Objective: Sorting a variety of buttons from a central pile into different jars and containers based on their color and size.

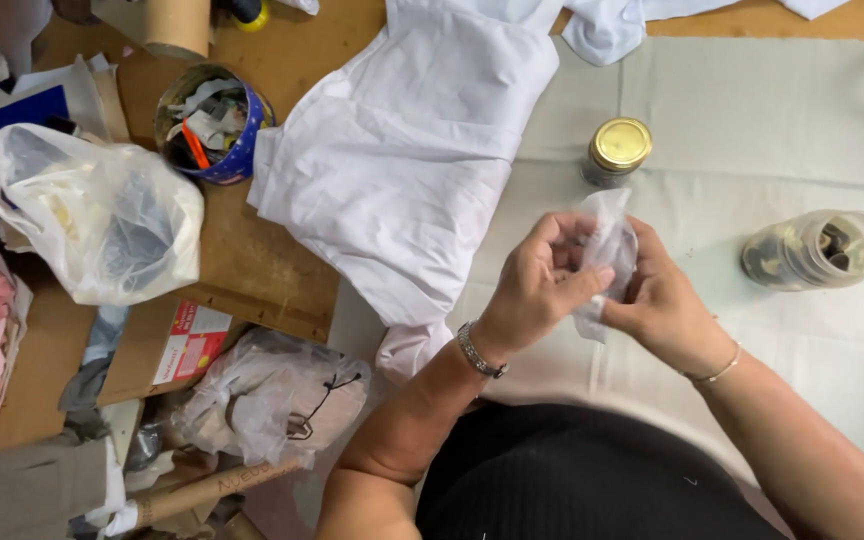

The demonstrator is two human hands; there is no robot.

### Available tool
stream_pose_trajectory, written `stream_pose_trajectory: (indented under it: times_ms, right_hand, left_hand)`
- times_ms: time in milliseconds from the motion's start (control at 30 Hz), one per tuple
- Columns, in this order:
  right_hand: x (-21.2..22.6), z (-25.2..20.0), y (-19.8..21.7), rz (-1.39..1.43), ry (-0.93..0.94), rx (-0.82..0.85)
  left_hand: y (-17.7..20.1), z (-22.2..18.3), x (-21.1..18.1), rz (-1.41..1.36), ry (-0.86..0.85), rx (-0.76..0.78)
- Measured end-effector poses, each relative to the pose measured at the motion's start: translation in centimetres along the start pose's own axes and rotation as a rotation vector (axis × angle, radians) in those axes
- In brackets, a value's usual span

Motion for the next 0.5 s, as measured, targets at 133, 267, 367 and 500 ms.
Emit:
stream_pose_trajectory:
  times_ms: [133,267,367,500]
  right_hand:
    - [-2.8,-0.3,2.7,-0.232,0.116,-0.148]
    - [-2.1,-1.1,3.0,-0.150,0.141,-0.176]
    - [-4.0,-1.6,2.0,-0.143,0.010,-0.128]
    - [-5.0,-1.8,3.1,-0.327,-0.047,-0.108]
  left_hand:
    - [0.3,-1.7,-2.4,0.147,-0.423,0.002]
    - [-0.9,-3.2,-2.3,0.433,-0.722,-0.051]
    - [-3.0,-4.0,-1.8,0.589,-0.553,-0.024]
    - [-5.1,-3.9,2.1,0.702,-0.222,0.239]
Point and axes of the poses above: each hand's wrist, its own z-axis towards the middle knuckle, its own y-axis out of the back of the hand, x = y × z, the point moved 8 cm from there along z, towards the middle knuckle, and after that the axes turned 15 degrees about z, right-handed, at the moved point
